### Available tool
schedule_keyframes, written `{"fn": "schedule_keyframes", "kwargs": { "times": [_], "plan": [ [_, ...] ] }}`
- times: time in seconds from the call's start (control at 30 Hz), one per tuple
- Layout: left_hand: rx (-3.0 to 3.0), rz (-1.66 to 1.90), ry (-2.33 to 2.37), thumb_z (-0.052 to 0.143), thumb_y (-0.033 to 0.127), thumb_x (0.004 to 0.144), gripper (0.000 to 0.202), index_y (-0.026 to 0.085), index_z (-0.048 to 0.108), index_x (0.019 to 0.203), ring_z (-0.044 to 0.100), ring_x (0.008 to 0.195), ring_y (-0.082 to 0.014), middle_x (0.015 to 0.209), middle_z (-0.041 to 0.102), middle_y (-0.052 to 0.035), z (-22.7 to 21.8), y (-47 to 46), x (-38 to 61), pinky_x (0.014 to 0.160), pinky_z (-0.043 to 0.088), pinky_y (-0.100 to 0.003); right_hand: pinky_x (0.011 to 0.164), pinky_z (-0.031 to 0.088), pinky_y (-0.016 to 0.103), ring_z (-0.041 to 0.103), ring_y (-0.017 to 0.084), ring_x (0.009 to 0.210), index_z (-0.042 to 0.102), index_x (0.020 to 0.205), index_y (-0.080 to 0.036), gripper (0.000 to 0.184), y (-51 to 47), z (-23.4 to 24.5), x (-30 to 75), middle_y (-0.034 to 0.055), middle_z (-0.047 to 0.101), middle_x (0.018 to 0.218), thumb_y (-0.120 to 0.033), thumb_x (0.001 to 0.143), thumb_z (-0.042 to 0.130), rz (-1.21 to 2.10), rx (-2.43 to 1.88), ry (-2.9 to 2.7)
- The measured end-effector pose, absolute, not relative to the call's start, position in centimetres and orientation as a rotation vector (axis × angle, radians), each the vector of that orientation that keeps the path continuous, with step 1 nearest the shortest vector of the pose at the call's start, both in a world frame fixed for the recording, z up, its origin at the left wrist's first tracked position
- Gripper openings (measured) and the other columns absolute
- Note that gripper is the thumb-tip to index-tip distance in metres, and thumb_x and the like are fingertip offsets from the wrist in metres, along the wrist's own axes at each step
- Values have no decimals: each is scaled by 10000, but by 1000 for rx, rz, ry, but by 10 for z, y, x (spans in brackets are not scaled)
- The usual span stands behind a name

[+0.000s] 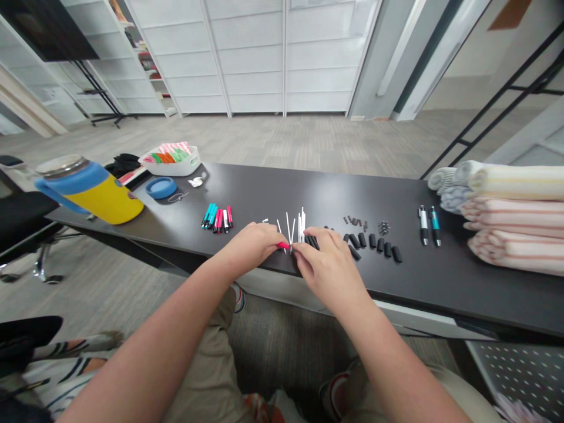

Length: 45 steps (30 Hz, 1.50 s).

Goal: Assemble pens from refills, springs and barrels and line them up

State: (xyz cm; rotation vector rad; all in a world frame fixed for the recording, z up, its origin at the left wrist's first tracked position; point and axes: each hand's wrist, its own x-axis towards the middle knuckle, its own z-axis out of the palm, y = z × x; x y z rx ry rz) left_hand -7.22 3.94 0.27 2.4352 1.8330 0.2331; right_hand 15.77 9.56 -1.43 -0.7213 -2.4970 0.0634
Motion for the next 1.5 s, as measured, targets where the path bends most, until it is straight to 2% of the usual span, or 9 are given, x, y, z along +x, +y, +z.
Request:
{"fn": "schedule_keyframes", "kwargs": {
  "times": [0.2,0.5,0.77,0.9,1.03,1.2,1.3,1.5],
  "plan": [
    [2428,160,1807,612,218,1039,173,260,768,1099,685,993,-205,1052,748,-33,15,42,-70,803,435,-303,1020,530,516,575,348,1240,807,1107,-221,201,99,-13,160,151,663,1325,-219,1002,636,114,-694,-2479],
    [2499,117,1798,569,279,1071,165,233,728,1065,679,949,-220,1009,719,-44,4,43,-74,769,433,-310,1023,532,517,579,333,1247,798,1089,-219,157,98,-17,158,135,683,1303,-269,1003,677,184,-617,-2467],
    [2482,20,1855,536,286,1080,216,195,716,1005,680,891,-242,983,724,-68,10,43,-59,744,445,-325,941,546,486,609,332,1164,771,1004,-195,110,84,-22,148,136,722,1234,-287,980,715,163,-712,-2377],
    [2442,203,1846,492,237,1081,220,197,705,1042,668,947,-249,1024,727,-72,18,39,-52,814,469,-345,921,532,465,633,312,1094,752,988,-189,88,82,-19,149,125,745,1149,-246,999,686,128,-722,-2273],
    [2390,535,1797,448,234,1081,234,197,678,1069,644,939,-232,1018,709,-73,14,34,-50,858,483,-352,914,522,444,665,275,1029,732,997,-203,77,84,-13,152,102,772,1075,-215,1017,658,147,-660,-2225],
    [2125,968,1731,492,328,1083,179,206,622,1097,620,824,-167,968,690,-34,11,26,-44,776,477,-284,902,543,408,690,240,962,700,955,-212,71,86,3,160,83,767,1021,-198,1005,654,254,-638,-2109],
    [1987,1021,1849,487,370,1085,191,208,579,1123,608,774,-160,914,661,-9,13,24,-45,749,462,-279,841,553,363,698,208,902,700,921,-236,88,88,19,170,49,754,982,-204,991,657,388,-706,-2022],
    [2016,983,1993,367,374,1124,268,195,562,1083,622,896,-206,966,649,-49,10,29,-65,841,467,-332,745,521,329,652,174,781,719,850,-243,96,96,43,190,13,742,909,-218,942,711,451,-734,-1982]
  ]
}}
